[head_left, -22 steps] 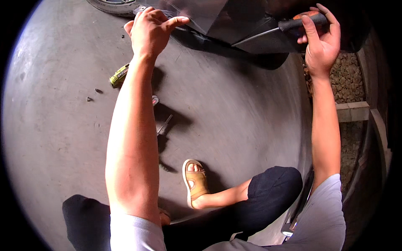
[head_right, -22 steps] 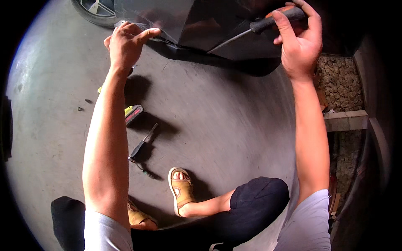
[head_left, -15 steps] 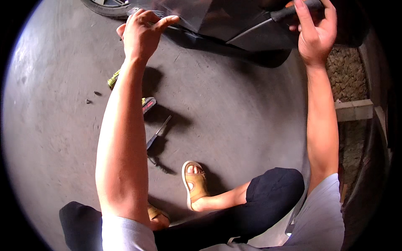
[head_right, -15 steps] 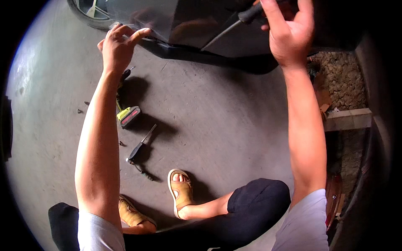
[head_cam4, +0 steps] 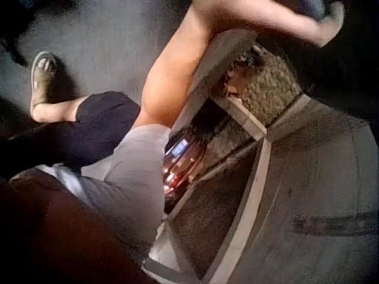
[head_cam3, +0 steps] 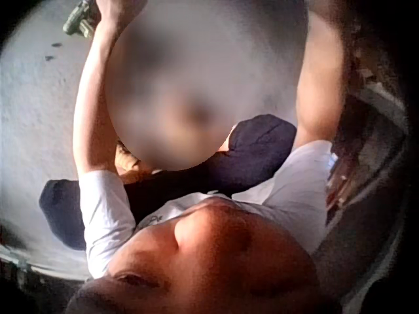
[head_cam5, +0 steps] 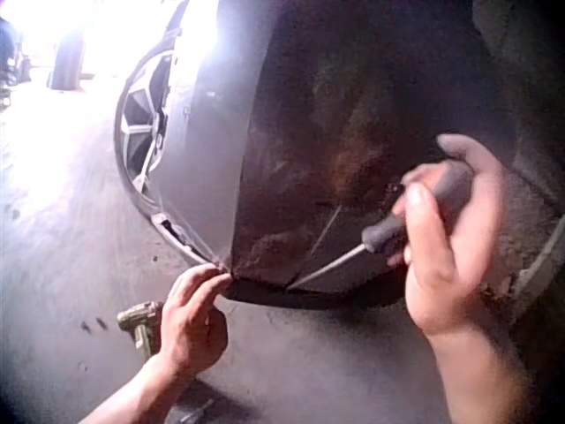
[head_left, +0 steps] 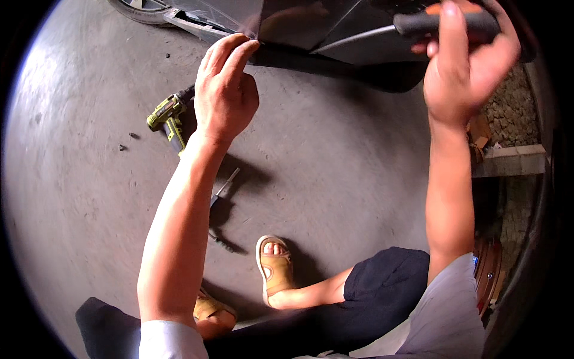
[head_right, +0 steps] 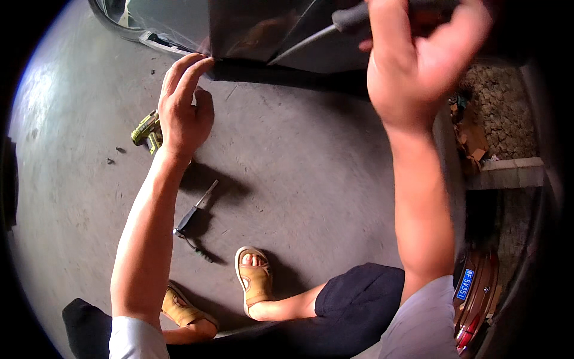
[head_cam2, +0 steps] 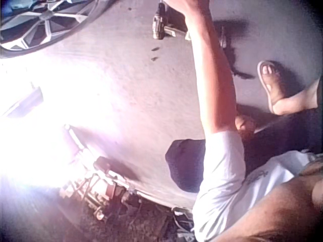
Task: The person uses a power drill and a screwdriver to remove and re-attach a plastic fender liner and bumper trim on a car. They also operate a car key fob to unlock the vehicle and check the dashboard screen.
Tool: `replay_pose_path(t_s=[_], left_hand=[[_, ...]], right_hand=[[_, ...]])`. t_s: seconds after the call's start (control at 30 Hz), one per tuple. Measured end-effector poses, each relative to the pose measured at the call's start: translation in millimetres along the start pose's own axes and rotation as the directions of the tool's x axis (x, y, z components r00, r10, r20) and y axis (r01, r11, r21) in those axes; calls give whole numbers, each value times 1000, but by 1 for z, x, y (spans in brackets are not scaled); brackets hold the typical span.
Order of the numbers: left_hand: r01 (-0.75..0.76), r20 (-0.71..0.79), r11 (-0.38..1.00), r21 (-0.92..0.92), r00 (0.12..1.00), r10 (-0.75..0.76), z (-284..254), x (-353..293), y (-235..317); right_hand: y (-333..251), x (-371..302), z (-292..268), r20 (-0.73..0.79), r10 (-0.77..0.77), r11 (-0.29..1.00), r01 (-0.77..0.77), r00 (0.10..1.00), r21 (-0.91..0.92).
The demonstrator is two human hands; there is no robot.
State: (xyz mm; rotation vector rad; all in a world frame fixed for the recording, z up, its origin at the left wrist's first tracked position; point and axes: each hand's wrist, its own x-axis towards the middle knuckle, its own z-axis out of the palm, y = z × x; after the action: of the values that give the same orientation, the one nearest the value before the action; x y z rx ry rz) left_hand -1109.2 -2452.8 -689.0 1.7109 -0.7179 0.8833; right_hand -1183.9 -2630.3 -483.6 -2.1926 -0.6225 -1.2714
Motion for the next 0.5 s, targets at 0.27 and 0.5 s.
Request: replay_pose_path(t_s=[0.27, 0.5], left_hand=[[0, -43, 998, -57, 999, -3, 7, 16, -1], [-53, -87, 994, -100, 995, 44, 11, 28, -8]], right_hand=[[-3, -44, -38, -49, -94, 996, 94, 994, -12], [4, -49, -31, -20, -37, 997, 36, 999, -64]])
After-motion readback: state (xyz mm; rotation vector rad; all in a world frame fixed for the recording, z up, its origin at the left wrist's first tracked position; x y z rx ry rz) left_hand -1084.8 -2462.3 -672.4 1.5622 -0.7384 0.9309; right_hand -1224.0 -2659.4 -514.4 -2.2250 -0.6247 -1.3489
